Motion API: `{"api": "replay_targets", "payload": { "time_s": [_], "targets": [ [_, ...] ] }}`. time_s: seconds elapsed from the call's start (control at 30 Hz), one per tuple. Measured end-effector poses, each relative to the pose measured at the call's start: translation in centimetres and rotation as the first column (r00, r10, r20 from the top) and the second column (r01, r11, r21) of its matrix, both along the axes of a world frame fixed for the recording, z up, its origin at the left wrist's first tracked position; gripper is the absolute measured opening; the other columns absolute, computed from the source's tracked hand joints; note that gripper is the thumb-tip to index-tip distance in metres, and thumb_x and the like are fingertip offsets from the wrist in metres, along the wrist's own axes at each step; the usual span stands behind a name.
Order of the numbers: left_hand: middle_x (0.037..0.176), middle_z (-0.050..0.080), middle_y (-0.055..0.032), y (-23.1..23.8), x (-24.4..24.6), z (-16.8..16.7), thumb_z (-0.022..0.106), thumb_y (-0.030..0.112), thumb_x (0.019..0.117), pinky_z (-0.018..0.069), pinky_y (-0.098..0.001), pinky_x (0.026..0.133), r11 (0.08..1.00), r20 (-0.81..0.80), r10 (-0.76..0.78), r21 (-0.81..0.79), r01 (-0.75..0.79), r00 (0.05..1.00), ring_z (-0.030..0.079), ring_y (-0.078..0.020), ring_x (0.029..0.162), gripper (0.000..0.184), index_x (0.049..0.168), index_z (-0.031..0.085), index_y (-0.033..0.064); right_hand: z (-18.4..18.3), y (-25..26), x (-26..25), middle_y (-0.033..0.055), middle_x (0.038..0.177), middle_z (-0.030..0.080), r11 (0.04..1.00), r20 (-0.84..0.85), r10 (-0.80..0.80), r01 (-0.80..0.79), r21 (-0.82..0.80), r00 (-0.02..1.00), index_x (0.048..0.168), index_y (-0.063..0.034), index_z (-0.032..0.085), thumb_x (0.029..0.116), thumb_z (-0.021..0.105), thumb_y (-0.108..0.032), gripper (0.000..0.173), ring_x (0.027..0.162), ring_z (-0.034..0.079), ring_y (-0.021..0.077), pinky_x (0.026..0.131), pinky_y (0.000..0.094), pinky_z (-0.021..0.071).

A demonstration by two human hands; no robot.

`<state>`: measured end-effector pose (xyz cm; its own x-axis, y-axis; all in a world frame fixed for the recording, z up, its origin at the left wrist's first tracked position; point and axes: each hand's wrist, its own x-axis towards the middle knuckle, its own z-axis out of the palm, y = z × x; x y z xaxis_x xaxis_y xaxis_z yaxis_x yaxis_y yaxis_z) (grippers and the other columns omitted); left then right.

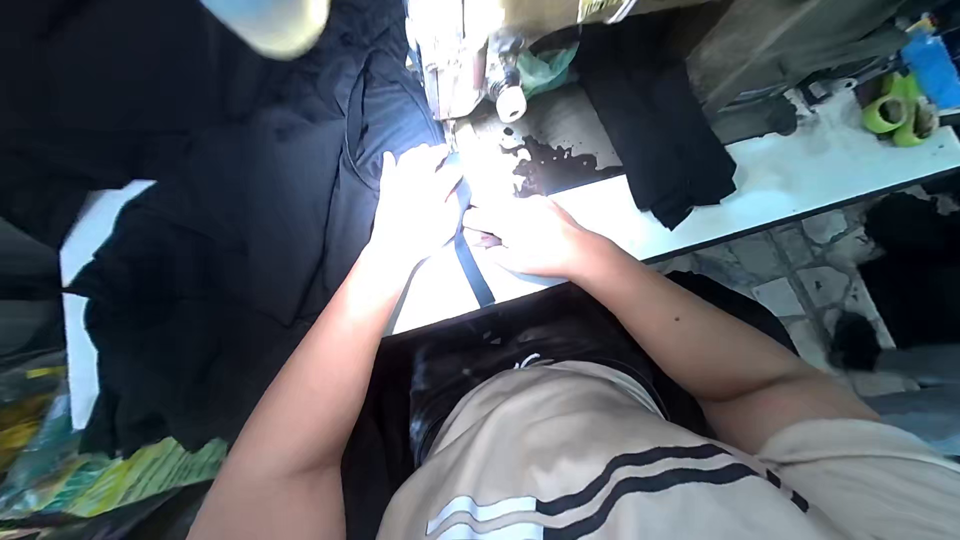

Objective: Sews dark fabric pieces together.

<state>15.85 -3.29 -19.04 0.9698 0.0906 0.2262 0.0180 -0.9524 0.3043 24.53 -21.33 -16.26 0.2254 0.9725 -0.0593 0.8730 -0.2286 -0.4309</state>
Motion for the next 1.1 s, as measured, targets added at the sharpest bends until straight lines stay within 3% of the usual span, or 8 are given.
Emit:
{"api": "replay_targets", "payload": {
  "time_s": [0.1, 0.23, 0.43, 0.67, 0.77, 0.9, 1.03, 1.1],
  "targets": [
    [0.143, 0.059, -0.0195, -0.3, 0.1, 0.4, 0.055, 0.008, 0.0929, 0.0283, -0.0739, 0.112, 0.999, 0.021, 0.027, 0.028, -0.028, 0.999, 0.05, -0.0432, 0.139, 0.034, 0.122, 0.073, 0.0085, 0.0, -0.7, -1.1, 0.0092, 0.097, 0.069, 0.979, -0.128, -0.149, 0.164, 0.124, 0.981, 0.105, -0.0095, 0.072, 0.0919, 0.069, -0.011, 0.014, 0.089, 0.069, 0.0258, 0.074, 0.0492, 0.0577],
    [0.15, 0.055, -0.0159, -0.4, 0.3, 0.4, 0.052, 0.019, 0.0985, 0.0229, -0.0711, 0.116, 0.997, -0.096, 0.072, 0.043, -0.069, 0.993, 0.045, -0.0389, 0.144, 0.039, 0.132, 0.07, 0.0126, 0.6, -1.2, -4.3, 0.0183, 0.113, 0.072, 0.994, -0.179, -0.113, 0.11, -0.024, 0.977, 0.14, -0.0112, 0.063, 0.1003, 0.057, -0.024, 0.042, 0.105, 0.07, 0.0371, 0.085, 0.0587, 0.0552],
    [0.149, 0.055, -0.0217, -0.9, -2.6, 1.8, 0.046, 0.035, 0.1007, 0.0227, -0.0684, 0.119, 0.999, -0.157, 0.039, 0.015, -0.037, 0.987, 0.046, -0.0422, 0.143, 0.048, 0.13, 0.07, 0.0055, 2.4, -2.6, -1.3, 0.0252, 0.128, 0.062, 0.924, -0.1, -0.277, 0.236, -0.302, 0.956, 0.127, -0.0014, 0.065, 0.102, 0.055, -0.013, 0.029, 0.116, 0.063, 0.0421, 0.094, 0.0592, 0.0507],
    [0.119, 0.067, -0.027, -0.4, -3.9, 6.4, 0.051, 0.014, 0.1021, 0.035, -0.0685, 0.109, 0.991, -0.367, -0.07, 0.078, 0.106, 0.927, 0.061, -0.0447, 0.123, 0.028, 0.109, 0.07, -0.0064, 3.1, -0.8, 1.8, 0.0207, 0.134, 0.063, 0.91, -0.307, -0.339, 0.393, 0.134, 0.889, 0.129, -0.0011, 0.068, 0.1042, 0.056, -0.014, 0.03, 0.118, 0.064, 0.0339, 0.104, 0.0502, 0.0488],
    [0.085, 0.068, -0.0209, 0.3, -2.9, 10.2, 0.051, 0.014, 0.1036, 0.0499, -0.0587, 0.084, 0.984, -0.454, -0.164, -0.013, 0.177, 0.876, 0.068, -0.0384, 0.088, 0.028, 0.095, 0.069, -0.0055, 2.0, 3.3, 0.6, 0.0226, 0.135, 0.064, 0.935, -0.466, -0.162, 0.287, 0.209, 0.87, 0.13, 0.0025, 0.066, 0.1003, 0.055, 0.001, 0.032, 0.127, 0.06, 0.032, 0.11, 0.0454, 0.045],
    [0.072, 0.065, -0.0187, 2.7, -3.0, 13.7, 0.055, 0.011, 0.0944, 0.0485, -0.0593, 0.068, 0.971, -0.479, -0.135, 0.113, 0.213, 0.867, 0.067, -0.0387, 0.077, 0.024, 0.078, 0.066, -0.0015, 3.1, 4.0, -0.5, 0.0265, 0.126, 0.066, 0.984, -0.541, -0.097, 0.16, 0.072, 0.835, 0.127, 0.0089, 0.065, 0.0994, 0.05, 0.006, 0.031, 0.12, 0.061, 0.032, 0.106, 0.0425, 0.0445],
    [0.068, 0.06, -0.0102, 1.0, -4.6, 15.1, 0.056, 0.013, 0.0887, 0.0435, -0.046, 0.059, 0.953, -0.396, -0.279, -0.003, 0.302, 0.875, 0.059, -0.0248, 0.064, 0.021, 0.075, 0.068, 0.0026, -0.4, 1.6, -3.0, 0.0073, 0.087, 0.064, 0.835, -0.67, 0.066, 0.327, 0.443, 0.739, 0.101, 0.0061, 0.069, 0.0914, 0.055, -0.001, 0.018, 0.072, 0.055, 0.0042, 0.067, 0.0212, 0.0472],
    [0.065, 0.057, -0.0016, -0.5, -4.8, 13.3, 0.058, 0.017, 0.0863, 0.0391, -0.0333, 0.054, 0.918, -0.338, -0.396, -0.145, 0.369, 0.854, 0.053, -0.0109, 0.059, 0.019, 0.073, 0.068, 0.0075, -1.5, 0.1, -4.8, 0.01, 0.084, 0.066, 0.741, -0.614, 0.164, 0.315, 0.594, 0.772, 0.092, 0.0081, 0.068, 0.0877, 0.057, 0.002, 0.014, 0.073, 0.056, 0.0045, 0.067, 0.0196, 0.0453]
  ]
}}
